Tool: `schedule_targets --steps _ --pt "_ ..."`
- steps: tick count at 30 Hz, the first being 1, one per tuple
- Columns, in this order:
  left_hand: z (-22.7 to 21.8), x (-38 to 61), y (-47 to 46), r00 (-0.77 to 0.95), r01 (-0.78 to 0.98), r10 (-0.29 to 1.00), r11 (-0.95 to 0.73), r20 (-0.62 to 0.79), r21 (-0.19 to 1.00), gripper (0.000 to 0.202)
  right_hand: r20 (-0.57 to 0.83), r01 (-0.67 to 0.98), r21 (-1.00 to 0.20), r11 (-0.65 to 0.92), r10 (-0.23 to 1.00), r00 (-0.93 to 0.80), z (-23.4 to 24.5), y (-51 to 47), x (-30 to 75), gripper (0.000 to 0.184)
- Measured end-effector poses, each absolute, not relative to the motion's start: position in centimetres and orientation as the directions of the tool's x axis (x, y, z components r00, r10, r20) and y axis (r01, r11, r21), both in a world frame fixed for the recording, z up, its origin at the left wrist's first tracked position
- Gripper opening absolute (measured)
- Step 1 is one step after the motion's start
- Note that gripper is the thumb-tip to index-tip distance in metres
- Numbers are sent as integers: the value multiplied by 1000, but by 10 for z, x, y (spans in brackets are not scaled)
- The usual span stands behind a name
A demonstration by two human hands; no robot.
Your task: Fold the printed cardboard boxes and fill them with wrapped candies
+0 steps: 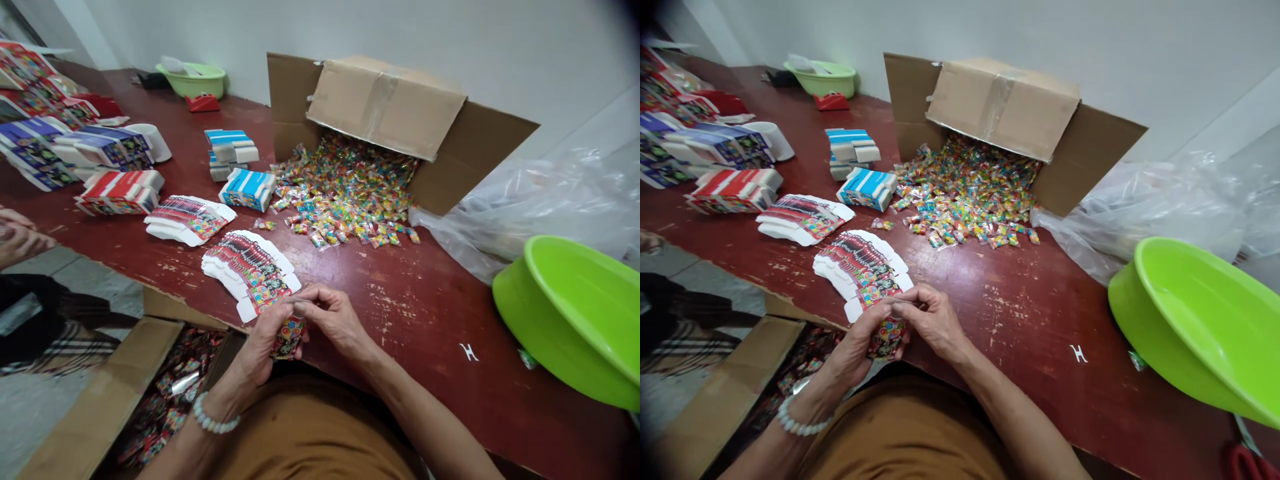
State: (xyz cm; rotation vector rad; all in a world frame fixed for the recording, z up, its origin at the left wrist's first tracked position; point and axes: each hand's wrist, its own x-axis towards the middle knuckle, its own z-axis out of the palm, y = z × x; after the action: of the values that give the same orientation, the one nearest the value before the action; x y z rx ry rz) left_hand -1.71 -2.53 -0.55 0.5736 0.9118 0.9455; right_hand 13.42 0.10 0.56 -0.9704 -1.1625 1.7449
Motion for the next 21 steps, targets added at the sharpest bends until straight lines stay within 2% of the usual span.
schedule_targets --steps 4,8,10,12,15,17,19,21 --pt "6 -20 -24 239 -485 845 531 -479 695 39 -75 -219 -968 -125 972 -222 1 -3 138 46" --pt "13 -18 -25 181 -537 855 500 -486 679 37 109 -66 -993 98 975 -193 2 -10 143 21" --pt "11 -15 -26 140 -548 863 476 -486 688 37 171 0 -985 175 964 -203 4 -12 142 15" --pt "8 -12 -28 151 -554 862 480 -484 681 37 130 -10 -991 131 968 -215 6 -11 140 18" --pt "6 -10 -30 229 -562 853 509 -468 652 40 -87 -165 -976 -143 947 -308 5 -6 136 29" --pt "7 -10 -32 262 -575 856 509 -445 641 42 -178 -253 -928 -273 923 -342 4 -3 135 39" --pt "10 -11 -32 281 -580 855 513 -435 633 44 -158 -255 -936 -243 937 -312 2 -1 135 48" --pt "12 -12 -32 310 -576 839 540 -447 614 45 -42 -140 -986 -85 958 -285 1 -1 136 37"
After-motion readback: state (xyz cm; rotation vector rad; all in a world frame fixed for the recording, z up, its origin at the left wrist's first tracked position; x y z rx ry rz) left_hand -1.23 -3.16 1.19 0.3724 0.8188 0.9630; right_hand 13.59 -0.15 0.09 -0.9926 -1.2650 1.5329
